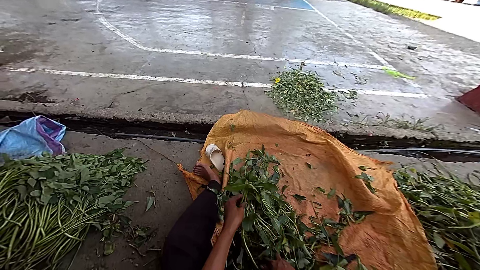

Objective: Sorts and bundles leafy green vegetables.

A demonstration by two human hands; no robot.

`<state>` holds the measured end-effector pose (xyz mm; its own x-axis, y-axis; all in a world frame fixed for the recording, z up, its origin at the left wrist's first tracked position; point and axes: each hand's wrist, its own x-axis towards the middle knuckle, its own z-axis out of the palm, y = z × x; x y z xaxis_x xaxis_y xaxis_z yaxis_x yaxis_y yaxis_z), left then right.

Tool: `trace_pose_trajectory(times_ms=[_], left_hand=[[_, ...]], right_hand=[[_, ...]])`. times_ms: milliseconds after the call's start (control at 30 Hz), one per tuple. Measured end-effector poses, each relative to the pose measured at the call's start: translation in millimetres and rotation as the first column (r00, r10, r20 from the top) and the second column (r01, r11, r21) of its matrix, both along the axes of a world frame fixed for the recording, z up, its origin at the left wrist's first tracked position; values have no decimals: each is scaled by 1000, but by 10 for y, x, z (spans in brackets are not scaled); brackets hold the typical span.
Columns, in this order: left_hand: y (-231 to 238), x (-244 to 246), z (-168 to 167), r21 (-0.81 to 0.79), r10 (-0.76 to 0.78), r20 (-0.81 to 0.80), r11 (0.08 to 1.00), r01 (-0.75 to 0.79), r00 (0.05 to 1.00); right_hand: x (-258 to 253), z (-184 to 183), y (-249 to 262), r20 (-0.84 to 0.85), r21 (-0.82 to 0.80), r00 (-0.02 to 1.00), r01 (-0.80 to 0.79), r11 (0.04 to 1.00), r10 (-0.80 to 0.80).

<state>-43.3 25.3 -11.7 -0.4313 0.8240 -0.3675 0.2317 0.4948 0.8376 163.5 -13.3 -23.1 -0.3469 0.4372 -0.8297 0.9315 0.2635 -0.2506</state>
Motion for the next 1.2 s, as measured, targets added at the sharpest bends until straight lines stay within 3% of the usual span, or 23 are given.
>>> trace_pose_trajectory(times_ms=[100, 200, 267, 300, 367, 433, 500, 533, 567, 600, 633, 667, 700, 733, 767, 800, 833, 867, 933, 1000, 1100, 1200], left_hand=[[7, 71, -23, -1, -15, 65, 1000, 15, 998], [11, 118, -65, 28, 21, 150, 999, -26, 988], [-3, 116, -76, 83, 61, 224, 993, -82, 973], [0, 109, -66, 111, 87, 267, 987, -120, 960], [18, 99, -30, 144, 132, 354, 970, -194, 926], [30, 98, -18, 152, 153, 433, 959, -240, 888], [33, 84, -21, 155, 170, 483, 949, -275, 859], [36, 73, -6, 155, 195, 488, 940, -304, 851], [43, 55, 14, 156, 236, 479, 925, -346, 846], [46, 28, 48, 158, 283, 465, 906, -393, 839], [47, -21, 78, 162, 339, 445, 880, -447, 829], [50, -94, 106, 170, 398, 422, 848, -502, 815], [56, -181, 133, 179, 447, 397, 819, -545, 802], [58, -262, 151, 187, 484, 370, 797, -574, 793], [43, -326, 168, 188, 503, 345, 790, -584, 792], [19, -369, 192, 182, 508, 330, 792, -582, 795], [3, -395, 216, 171, 505, 331, 799, -577, 797], [-3, -404, 240, 145, 506, 361, 800, -583, 784], [3, -391, 285, 53, 522, 488, 782, -621, 699], [34, -356, 327, -55, 552, 607, 747, -663, 571], [53, -309, 296, -151, 579, 670, 718, -679, 464], [30, -272, 242, -142, 600, 639, 707, -692, 482]], right_hand=[[-149, 268, 241, -274, 118, 947, 207, 971, -168], [-354, 184, 331, -461, -150, 837, 254, 955, -295], [-486, -5, 199, -561, -313, 659, 392, 865, -502], [-552, -59, 106, -562, -437, 503, 494, 752, -657], [-634, -39, -11, -350, -763, 166, 521, 383, -922], [-611, -17, -45, -65, -960, -27, 276, 55, -998], [-611, -35, -81, 69, -994, -150, 76, -82, -986], [-621, -57, -96, 69, -997, -200, 11, -73, -977], [-630, -78, -101, 0, -1000, -234, 3, 0, -972], [-630, -74, -107, -164, -985, -244, 94, 145, -956], [-609, -68, -119, -403, -902, -199, 249, 352, -893], [-552, -55, -124, -656, -705, -52, 398, 587, -753], [-476, -35, -120, -815, -443, 149, 461, 769, -560], [-394, -37, -102, -861, -204, 348, 434, 877, -372], [-308, -50, -60, -813, -39, 535, 347, 937, -231], [-236, -45, 31, -682, 21, 714, 234, 972, -158], [-199, -49, 179, -511, 11, 849, 162, 987, -134], [-185, -109, 343, -360, 11, 921, 165, 986, -150], [-177, -308, 658, -235, 144, 949, 249, 958, -211], [-218, -516, 948, -191, 239, 964, 230, 944, -187], [-289, -663, 1239, -110, 146, 989, 119, 982, -103], [-334, -321, 1238, -339, 204, 902, 347, 915, -266]])
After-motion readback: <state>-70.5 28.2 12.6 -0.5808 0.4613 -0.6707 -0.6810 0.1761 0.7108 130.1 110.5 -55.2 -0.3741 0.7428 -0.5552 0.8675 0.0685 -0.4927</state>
